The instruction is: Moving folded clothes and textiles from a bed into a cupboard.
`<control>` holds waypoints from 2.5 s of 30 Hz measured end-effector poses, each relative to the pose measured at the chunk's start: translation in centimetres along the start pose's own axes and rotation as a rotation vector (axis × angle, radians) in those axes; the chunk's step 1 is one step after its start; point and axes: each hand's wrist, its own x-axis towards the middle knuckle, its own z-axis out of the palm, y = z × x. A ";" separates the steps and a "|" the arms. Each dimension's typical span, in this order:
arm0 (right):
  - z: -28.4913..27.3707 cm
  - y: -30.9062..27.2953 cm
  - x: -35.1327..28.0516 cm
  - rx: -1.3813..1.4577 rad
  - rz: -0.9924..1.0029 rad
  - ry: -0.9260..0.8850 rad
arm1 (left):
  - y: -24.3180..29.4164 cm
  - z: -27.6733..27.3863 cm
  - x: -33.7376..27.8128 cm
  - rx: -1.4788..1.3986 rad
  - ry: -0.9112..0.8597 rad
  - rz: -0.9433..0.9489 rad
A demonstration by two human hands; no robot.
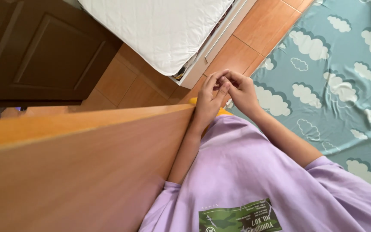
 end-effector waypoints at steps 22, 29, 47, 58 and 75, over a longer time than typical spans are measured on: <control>-2.5 -5.3 31.6 -0.073 -0.198 -0.543 | -5.5 1.9 19.9 -0.377 0.575 -0.183; -18.5 -9.6 41.7 -0.155 -0.209 -0.181 | -1.2 4.7 37.6 -0.295 0.355 -0.322; -47.7 -0.8 29.2 0.442 -0.041 1.351 | -2.8 33.5 64.9 -0.111 -1.048 -0.210; -62.9 29.0 30.7 1.575 0.032 1.872 | -10.5 56.3 74.6 0.217 -1.570 -0.082; -72.4 33.0 36.0 1.606 -0.084 2.390 | -15.7 70.1 76.7 0.495 -1.965 -0.067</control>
